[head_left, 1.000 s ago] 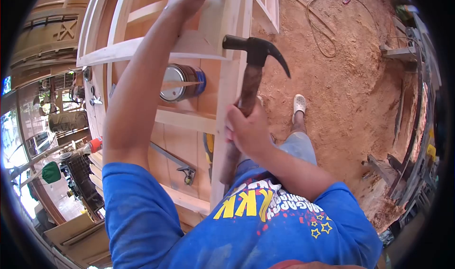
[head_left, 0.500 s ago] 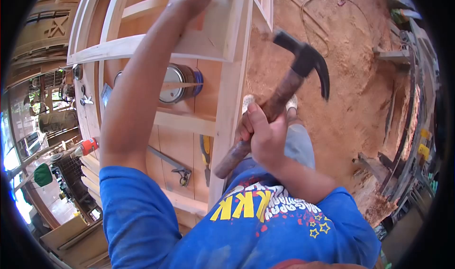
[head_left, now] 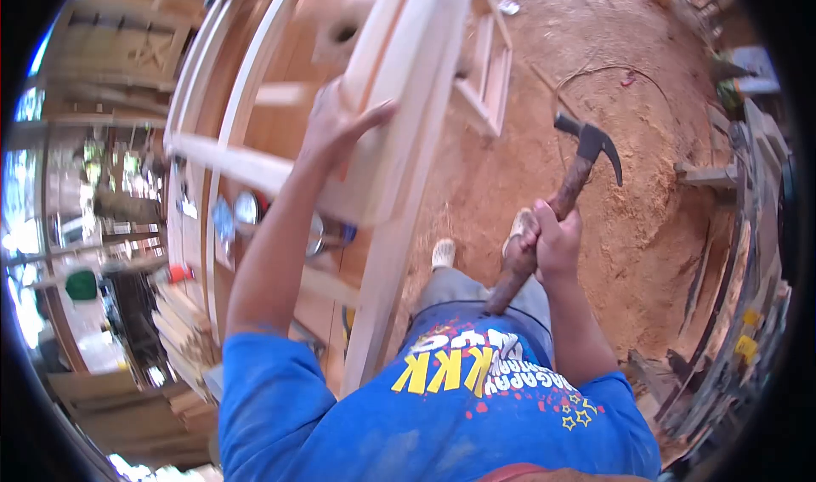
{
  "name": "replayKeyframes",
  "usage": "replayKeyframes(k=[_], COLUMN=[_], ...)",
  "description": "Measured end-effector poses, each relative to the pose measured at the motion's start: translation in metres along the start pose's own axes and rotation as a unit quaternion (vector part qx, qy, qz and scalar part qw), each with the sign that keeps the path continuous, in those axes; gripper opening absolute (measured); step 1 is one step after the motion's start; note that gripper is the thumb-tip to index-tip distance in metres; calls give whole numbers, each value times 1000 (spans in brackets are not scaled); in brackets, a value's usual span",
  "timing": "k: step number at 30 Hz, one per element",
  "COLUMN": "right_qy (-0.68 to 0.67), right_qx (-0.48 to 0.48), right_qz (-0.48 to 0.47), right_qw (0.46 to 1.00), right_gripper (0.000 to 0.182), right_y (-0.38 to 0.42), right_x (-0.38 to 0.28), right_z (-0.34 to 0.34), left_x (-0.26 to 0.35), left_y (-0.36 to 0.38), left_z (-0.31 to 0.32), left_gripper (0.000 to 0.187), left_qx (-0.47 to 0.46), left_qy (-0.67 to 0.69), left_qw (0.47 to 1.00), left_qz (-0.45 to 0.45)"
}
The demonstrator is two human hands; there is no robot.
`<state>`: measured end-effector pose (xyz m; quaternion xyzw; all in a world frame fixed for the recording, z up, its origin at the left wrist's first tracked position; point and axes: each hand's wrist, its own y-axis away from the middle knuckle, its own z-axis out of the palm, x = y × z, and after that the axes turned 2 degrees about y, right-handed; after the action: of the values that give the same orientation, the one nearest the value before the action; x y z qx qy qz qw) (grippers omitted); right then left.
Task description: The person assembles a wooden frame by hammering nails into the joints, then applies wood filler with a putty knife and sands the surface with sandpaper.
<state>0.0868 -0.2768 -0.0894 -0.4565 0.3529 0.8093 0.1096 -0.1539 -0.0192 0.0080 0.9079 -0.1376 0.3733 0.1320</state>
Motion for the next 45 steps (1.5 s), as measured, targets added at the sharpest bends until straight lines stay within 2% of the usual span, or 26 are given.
replayKeyframes(k=[1,3,5,7,8,10,12,16,19,20,23,26,27,30,32,33,36,38,41,45], right_qy=[18,51,77,90,91,89,81,50,15,7,60,149,173,202,247,262,196,198,200,213], right_qx=[26,86,141,183,204,235,248,173,118,100,52,55,50,40,24,16,-34,-55,-69,-76], right_qz=[-3,-6,-4,-1,-3,2,10,-1,-40,-66,-106,17,24,60,36,28,69,73,35,74], right_qw=[999,995,987,979,975,968,965,984,992,993,991,987,983,977,968,965,978,976,977,971], right_gripper=[18,20,19,19,19,19,19,20,21,22,22,20,18,21,21,21,23,25,25,26], right_y=[-13,-39,-60,-75,-79,-87,-100,-139,-156,-164,-166,-177,-182,-212,-250,-264,-294,-302,-312,-320], right_x=[-14,-27,-37,-47,-53,-61,-69,-99,-118,-122,-113,-89,-88,-76,-64,-58,-89,-99,-91,-88], right_z=[-27,-88,-148,-191,-206,-211,-204,-139,-74,-55,-13,-8,-4,-1,-6,-4,21,30,31,40], left_x=[-17,-47,-51,-62,-60,-12,41,128,143,136,127,112,96,108,132,139,142,121,111,123], left_y=[-4,-18,-24,-34,-44,-61,-80,-148,-213,-237,-267,-288,-307,-330,-328,-329,-342,-350,-357,-354], left_z=[11,14,10,-1,-3,-5,-2,23,40,47,69,74,71,41,34,39,67,88,99,101], left_gripper=[101,90,62,47,40,30,26,35,43,37,20,22,25,26,23,22,19,17,17,16], left_qx=[66,92,166,239,271,240,215,201,156,156,104,151,174,194,207,223,228,237,200,172], left_qy=[-17,2,35,24,20,4,-8,14,19,-25,-34,-7,5,23,58,39,-31,-147,-143,-144], left_qw=[998,994,985,971,962,968,969,955,961,955,959,948,940,953,955,951,944,929,946,964], left_qz=[-7,-52,-30,1,16,76,125,217,227,252,263,281,292,231,205,212,235,244,211,140])
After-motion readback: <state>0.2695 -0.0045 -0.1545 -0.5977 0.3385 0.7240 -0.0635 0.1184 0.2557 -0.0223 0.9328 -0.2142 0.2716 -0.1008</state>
